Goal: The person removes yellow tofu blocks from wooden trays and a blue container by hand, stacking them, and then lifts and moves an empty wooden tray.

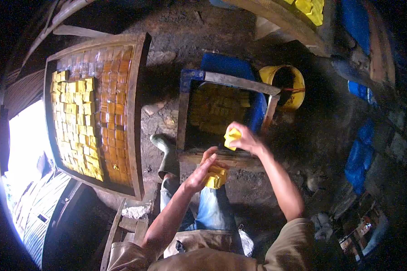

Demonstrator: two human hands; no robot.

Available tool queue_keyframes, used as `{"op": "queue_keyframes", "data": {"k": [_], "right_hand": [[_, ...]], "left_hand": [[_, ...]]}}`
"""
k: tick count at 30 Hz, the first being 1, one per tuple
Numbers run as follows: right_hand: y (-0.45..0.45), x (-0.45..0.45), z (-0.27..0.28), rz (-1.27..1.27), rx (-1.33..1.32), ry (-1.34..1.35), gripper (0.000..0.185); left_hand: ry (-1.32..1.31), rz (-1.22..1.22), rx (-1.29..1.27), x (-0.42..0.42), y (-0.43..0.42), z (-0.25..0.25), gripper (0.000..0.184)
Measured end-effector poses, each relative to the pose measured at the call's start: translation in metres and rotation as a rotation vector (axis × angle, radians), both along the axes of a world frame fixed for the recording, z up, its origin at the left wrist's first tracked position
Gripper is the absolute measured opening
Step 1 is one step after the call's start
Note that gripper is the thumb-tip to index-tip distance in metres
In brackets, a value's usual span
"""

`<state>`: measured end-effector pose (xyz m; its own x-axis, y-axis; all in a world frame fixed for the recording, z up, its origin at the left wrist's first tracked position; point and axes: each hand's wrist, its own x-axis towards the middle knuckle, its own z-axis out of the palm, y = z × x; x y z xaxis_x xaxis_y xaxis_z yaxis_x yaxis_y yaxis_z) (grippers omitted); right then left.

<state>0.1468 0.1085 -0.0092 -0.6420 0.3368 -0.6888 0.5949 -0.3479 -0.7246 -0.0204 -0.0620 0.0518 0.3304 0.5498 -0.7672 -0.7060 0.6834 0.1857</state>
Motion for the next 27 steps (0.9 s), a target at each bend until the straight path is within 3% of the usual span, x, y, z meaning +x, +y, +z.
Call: {"op": "queue_keyframes", "data": {"k": [2,4,6,9,12,13,16,22,25,27], "right_hand": [[0.019,-0.012,-0.023,0.275,0.202,-0.348,0.048],[0.012,-0.016,-0.053,0.478,0.627,-0.494,0.05],[0.002,-0.013,-0.086,0.649,0.852,-0.617,0.05],[-0.013,-0.003,-0.134,0.862,0.916,-0.766,0.049],[-0.042,0.018,-0.174,0.725,1.205,-0.745,0.048],[-0.038,0.014,-0.163,0.845,0.983,-0.776,0.051],[-0.032,0.006,-0.143,0.861,0.779,-0.773,0.054],[-0.026,0.003,-0.152,0.983,0.845,-0.897,0.056],[-0.038,0.005,-0.128,0.944,0.909,-0.857,0.057],[-0.044,0.0,-0.08,0.691,0.722,-0.758,0.06]], "left_hand": [[-0.117,0.036,-0.013,-0.008,-0.006,-0.008,0.058],[-0.144,0.057,0.005,-0.016,-0.009,-0.005,0.055],[-0.148,0.08,0.026,-0.023,-0.013,-0.001,0.054],[-0.144,0.148,0.038,-0.033,-0.017,0.004,0.052],[-0.163,0.175,0.019,-0.041,-0.024,0.003,0.052],[-0.168,0.188,0.034,-0.043,-0.025,0.003,0.053],[-0.159,0.2,0.066,-0.044,-0.021,0.007,0.058],[-0.125,0.208,0.123,-0.039,-0.017,0.009,0.059],[-0.149,0.267,0.148,-0.039,-0.012,0.007,0.057],[-0.124,0.292,0.136,-0.039,-0.012,0.001,0.055]]}}
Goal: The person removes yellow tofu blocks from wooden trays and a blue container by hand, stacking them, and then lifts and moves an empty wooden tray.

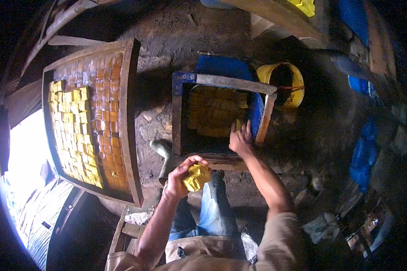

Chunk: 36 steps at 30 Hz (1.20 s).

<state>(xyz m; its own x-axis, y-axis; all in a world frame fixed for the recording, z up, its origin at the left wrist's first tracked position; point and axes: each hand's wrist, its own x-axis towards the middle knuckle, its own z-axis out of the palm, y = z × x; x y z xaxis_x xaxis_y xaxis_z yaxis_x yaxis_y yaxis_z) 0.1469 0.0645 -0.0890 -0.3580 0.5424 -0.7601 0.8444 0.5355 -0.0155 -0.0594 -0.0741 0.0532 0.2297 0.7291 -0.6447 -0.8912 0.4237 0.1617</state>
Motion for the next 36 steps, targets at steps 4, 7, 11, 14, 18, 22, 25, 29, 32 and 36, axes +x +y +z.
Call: {"op": "queue_keyframes", "data": {"k": [4,7,11,14,18,22,25,29,32,36], "right_hand": [[-0.041,-0.015,0.108,-0.972,-0.413,0.88,0.073],[-0.069,-0.042,0.155,-0.877,-0.506,1.081,0.094],[-0.092,-0.052,0.133,-1.194,-0.62,1.148,0.096],[-0.069,-0.044,0.109,-1.277,-0.546,1.143,0.068],[-0.027,-0.027,0.034,-1.424,-0.221,1.216,0.052],[0.0,-0.037,-0.054,-1.332,0.516,1.09,0.058],[0.007,-0.046,-0.087,-1.05,0.797,0.672,0.063],[-0.01,-0.039,-0.167,-1.222,0.986,0.618,0.04],[-0.009,-0.041,-0.175,-1.696,0.774,0.872,0.056],[0.03,-0.072,-0.102,-2.055,0.577,0.626,0.068]], "left_hand": [[-0.028,0.118,-0.043,0.003,0.01,-0.004,0.047],[-0.064,0.187,-0.042,0.015,0.022,-0.009,0.048],[0.087,0.216,-0.233,0.036,0.039,-0.019,0.063],[0.086,0.209,-0.341,0.041,0.064,-0.04,0.074],[0.292,0.035,-0.263,0.034,0.067,-0.046,0.076],[0.329,-0.091,-0.183,0.016,0.044,-0.017,0.078],[0.353,-0.103,-0.163,0.008,0.027,-0.005,0.077],[0.414,-0.099,-0.165,-0.006,0.014,0.009,0.078],[0.409,-0.064,-0.178,-0.009,0.006,0.011,0.078],[0.375,-0.045,-0.093,-0.01,-0.005,0.012,0.076]]}}
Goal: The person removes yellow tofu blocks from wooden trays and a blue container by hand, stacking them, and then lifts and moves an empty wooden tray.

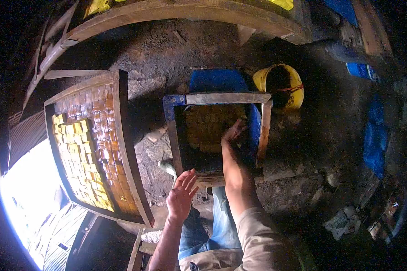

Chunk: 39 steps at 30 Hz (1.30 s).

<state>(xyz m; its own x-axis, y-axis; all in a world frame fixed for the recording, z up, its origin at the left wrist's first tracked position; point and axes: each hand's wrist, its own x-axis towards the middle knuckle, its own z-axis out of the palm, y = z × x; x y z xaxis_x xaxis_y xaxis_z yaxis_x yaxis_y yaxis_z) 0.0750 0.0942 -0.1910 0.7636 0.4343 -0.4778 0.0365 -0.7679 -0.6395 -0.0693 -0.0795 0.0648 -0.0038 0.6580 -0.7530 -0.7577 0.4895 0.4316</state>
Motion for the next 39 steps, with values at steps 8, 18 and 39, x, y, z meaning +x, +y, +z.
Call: {"op": "queue_keyframes", "data": {"k": [8,18,39], "right_hand": [[-0.035,0.012,0.0,0.736,-0.42,-0.692,0.043],[-0.009,0.005,-0.019,0.469,-0.49,-0.544,0.046],[-0.049,0.045,0.002,1.192,-0.449,-0.151,0.032]], "left_hand": [[0.018,0.005,-0.02,0.008,-0.008,0.006,0.08],[0.017,-0.006,0.01,0.005,-0.009,0.009,0.08],[-0.015,0.031,0.001,-0.003,-0.048,0.022,0.067]]}}
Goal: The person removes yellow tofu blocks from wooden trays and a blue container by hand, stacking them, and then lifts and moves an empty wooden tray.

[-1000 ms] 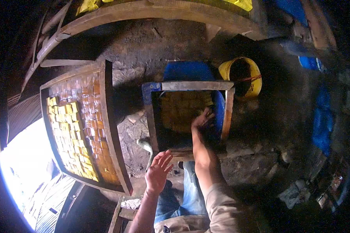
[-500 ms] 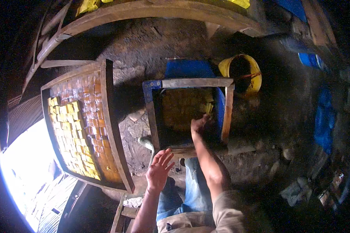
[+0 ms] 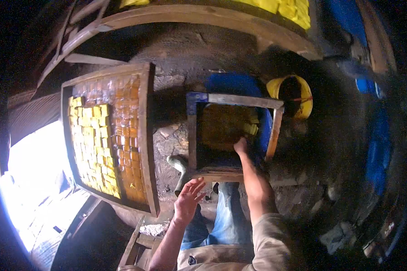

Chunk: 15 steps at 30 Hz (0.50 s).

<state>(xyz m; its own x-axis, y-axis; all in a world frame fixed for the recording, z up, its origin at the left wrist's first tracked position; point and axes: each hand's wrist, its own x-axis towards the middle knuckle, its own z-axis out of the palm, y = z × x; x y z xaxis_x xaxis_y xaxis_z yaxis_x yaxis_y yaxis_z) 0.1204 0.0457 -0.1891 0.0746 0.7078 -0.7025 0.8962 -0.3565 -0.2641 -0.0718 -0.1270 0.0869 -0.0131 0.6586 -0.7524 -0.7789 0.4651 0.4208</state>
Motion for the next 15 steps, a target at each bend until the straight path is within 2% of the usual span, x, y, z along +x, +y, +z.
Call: {"op": "queue_keyframes", "data": {"k": [2,4,6,8,11,12,13,15], "right_hand": [[-0.012,0.005,0.001,0.018,0.236,0.144,0.033],[-0.018,0.001,0.026,-0.055,0.235,0.202,0.032],[-0.013,-0.046,0.115,-0.197,0.325,0.458,0.029],[-0.009,-0.114,0.187,-0.187,0.511,0.701,0.025],[-0.004,-0.226,0.278,0.181,0.688,0.942,0.022],[0.0,-0.265,0.297,0.328,0.724,0.988,0.021],[0.0,-0.301,0.3,0.429,0.74,1.044,0.022],[0.007,-0.368,0.28,0.544,0.768,0.983,0.028]], "left_hand": [[0.036,-0.002,-0.043,-0.01,-0.002,0.014,0.067],[-0.007,0.096,0.078,-0.019,-0.015,0.018,0.057],[0.001,0.106,0.046,-0.034,-0.018,0.03,0.055],[-0.006,0.182,0.047,-0.05,-0.023,0.034,0.054],[0.038,0.305,0.147,-0.093,-0.029,0.049,0.053],[0.094,0.363,0.098,-0.109,-0.028,0.052,0.052],[0.127,0.421,0.092,-0.127,-0.031,0.053,0.051],[0.16,0.555,0.08,-0.165,-0.04,0.046,0.045]]}}
